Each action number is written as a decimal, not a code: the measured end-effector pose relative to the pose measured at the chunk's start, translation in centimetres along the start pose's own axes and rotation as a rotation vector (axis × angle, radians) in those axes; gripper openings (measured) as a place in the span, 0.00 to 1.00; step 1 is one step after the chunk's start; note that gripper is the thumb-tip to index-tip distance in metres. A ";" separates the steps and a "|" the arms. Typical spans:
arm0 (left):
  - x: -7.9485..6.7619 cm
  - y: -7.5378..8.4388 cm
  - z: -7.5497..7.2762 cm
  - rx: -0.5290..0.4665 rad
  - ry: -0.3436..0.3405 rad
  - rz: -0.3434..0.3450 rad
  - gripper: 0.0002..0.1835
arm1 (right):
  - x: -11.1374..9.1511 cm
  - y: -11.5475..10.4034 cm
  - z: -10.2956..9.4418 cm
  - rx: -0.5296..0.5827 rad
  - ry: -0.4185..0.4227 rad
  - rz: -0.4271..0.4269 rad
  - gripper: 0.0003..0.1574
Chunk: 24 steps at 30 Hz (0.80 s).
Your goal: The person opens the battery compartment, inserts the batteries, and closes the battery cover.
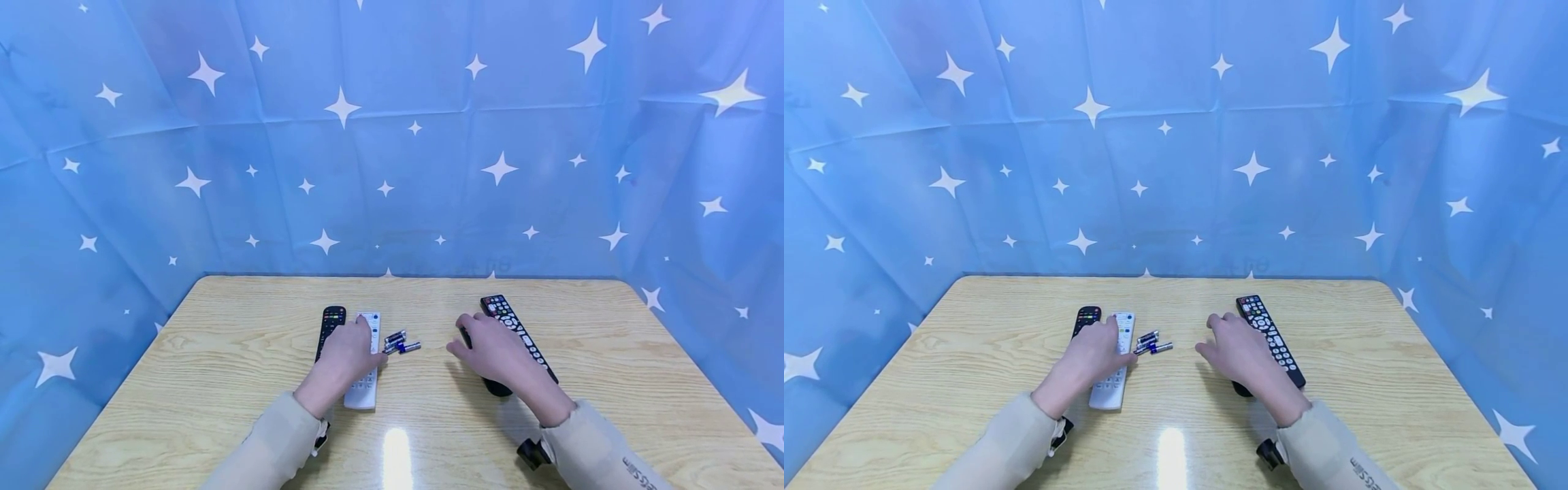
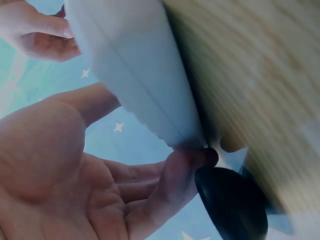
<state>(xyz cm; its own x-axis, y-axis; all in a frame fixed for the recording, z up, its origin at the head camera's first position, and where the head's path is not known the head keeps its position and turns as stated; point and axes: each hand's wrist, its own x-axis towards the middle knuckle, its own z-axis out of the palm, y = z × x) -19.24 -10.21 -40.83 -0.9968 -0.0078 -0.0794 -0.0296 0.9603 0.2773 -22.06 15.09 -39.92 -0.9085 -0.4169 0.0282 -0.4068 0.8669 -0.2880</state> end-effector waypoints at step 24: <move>0.0 0.1 -1.1 -0.125 0.053 0.047 0.40 | 0.0 -0.5 0.1 0.016 -0.013 -0.014 0.27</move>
<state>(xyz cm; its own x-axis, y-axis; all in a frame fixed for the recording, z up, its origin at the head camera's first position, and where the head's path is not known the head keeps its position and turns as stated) -19.28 -10.46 -39.78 -0.9997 0.0190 -0.0141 0.0119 0.9177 0.3970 -21.80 14.64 -39.85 -0.9015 -0.4324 0.0196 -0.4175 0.8567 -0.3030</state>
